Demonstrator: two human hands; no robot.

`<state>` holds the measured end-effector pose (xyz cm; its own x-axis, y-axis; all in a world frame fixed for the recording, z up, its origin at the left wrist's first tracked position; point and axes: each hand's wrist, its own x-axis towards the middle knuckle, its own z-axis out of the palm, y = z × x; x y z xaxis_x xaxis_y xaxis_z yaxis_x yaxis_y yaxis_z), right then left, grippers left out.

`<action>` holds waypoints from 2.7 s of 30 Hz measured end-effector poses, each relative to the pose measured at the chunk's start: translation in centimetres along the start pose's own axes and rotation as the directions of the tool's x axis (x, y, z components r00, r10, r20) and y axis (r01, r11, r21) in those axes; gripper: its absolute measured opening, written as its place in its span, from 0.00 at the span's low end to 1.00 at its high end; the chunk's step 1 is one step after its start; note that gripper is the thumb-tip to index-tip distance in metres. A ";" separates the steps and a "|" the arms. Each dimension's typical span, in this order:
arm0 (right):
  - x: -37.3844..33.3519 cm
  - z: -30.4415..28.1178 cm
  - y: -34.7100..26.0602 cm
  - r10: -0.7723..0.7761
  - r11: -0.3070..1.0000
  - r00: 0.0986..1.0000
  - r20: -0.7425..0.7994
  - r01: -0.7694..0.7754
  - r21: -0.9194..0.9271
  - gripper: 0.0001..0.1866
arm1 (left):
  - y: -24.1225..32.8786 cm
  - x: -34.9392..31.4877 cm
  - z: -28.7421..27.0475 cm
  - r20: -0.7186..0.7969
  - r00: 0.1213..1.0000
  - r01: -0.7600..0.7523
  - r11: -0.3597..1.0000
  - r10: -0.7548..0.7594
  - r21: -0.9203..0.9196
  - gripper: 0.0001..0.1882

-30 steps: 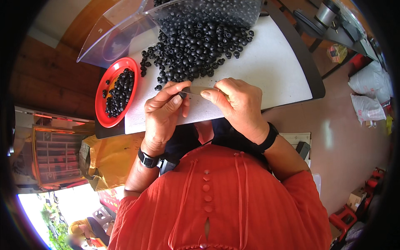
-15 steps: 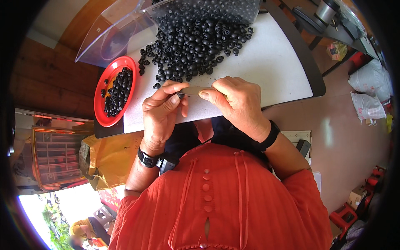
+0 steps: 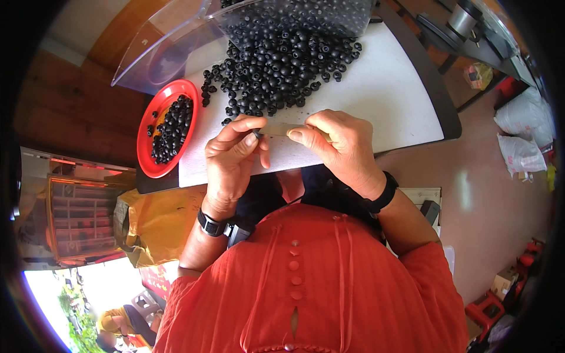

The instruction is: Cutting and sorting dark berry-like seeds or pods on a table.

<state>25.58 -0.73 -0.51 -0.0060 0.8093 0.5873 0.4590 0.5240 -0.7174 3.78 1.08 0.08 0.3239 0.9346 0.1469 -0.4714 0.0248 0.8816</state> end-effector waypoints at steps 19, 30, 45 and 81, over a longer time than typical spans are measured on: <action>0.0 -0.3 -0.2 -0.155 0.984 0.985 0.074 0.161 -0.078 0.11 | 9.4 -1.2 -9.8 -0.061 0.762 0.067 0.016 0.644 0.998 0.13; -0.1 -0.7 -0.3 -0.161 0.982 0.983 0.089 0.169 -0.081 0.12 | 13.2 -5.2 -19.1 -0.772 0.499 0.242 0.792 0.394 0.560 0.34; -0.2 -0.6 -0.7 -0.186 0.974 0.980 0.069 0.193 -0.120 0.11 | 13.8 -5.2 -21.2 -0.703 0.711 0.238 0.932 0.024 0.273 0.19; -0.7 -0.8 -0.4 -0.252 0.952 0.965 0.070 0.260 -0.164 0.09 | 29.7 16.7 -17.6 -0.508 0.861 0.189 0.928 0.001 0.321 0.07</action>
<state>26.08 -1.67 -0.33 -0.1833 0.6675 0.7217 0.5806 0.6659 -0.4685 -19.24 23.71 20.80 -0.1385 0.9852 -0.1007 -0.1130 0.0853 0.9899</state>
